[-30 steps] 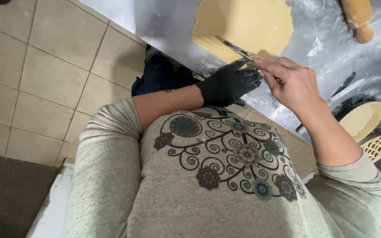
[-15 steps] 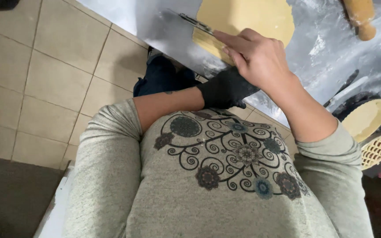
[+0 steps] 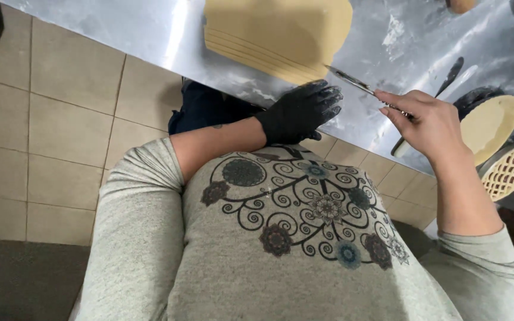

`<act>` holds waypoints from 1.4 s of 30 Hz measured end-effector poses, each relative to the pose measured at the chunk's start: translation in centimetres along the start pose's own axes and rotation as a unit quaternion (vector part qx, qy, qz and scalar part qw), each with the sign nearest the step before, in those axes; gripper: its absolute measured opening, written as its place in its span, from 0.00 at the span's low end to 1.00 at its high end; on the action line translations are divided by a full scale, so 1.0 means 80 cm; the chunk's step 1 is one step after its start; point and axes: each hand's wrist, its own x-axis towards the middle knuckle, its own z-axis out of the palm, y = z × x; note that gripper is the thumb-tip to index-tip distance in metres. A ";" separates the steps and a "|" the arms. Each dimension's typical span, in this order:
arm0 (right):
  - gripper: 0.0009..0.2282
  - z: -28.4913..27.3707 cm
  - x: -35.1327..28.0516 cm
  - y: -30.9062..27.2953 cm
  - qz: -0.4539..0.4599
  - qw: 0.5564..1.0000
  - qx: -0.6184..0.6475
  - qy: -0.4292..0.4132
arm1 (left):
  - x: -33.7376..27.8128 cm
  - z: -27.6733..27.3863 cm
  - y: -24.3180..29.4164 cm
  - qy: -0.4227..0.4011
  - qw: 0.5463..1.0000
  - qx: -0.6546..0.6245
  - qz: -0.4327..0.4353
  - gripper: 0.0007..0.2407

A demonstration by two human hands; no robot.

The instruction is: Rolling out dough and cutting it into strips for a pie lattice.

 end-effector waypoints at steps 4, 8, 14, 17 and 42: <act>0.13 0.004 -0.002 0.010 0.001 1.000 -0.017 -0.011 | 0.007 0.006 0.005 0.017 1.000 0.022 -0.008 0.33; 0.13 0.008 0.003 0.013 -0.022 0.999 -0.033 -0.011 | 0.010 0.012 0.005 0.020 0.999 0.046 -0.018 0.33; 0.12 0.010 0.007 0.014 -0.017 0.999 -0.036 -0.020 | 0.018 0.022 0.002 0.038 0.997 0.058 -0.038 0.32; 0.12 0.007 0.013 0.005 -0.024 0.999 -0.033 -0.021 | 0.021 0.025 -0.005 0.048 0.997 0.044 -0.034 0.31; 0.13 0.012 0.079 -0.058 -0.082 0.996 -0.013 -0.021 | -0.005 0.016 -0.022 0.087 0.996 0.016 -0.015 0.21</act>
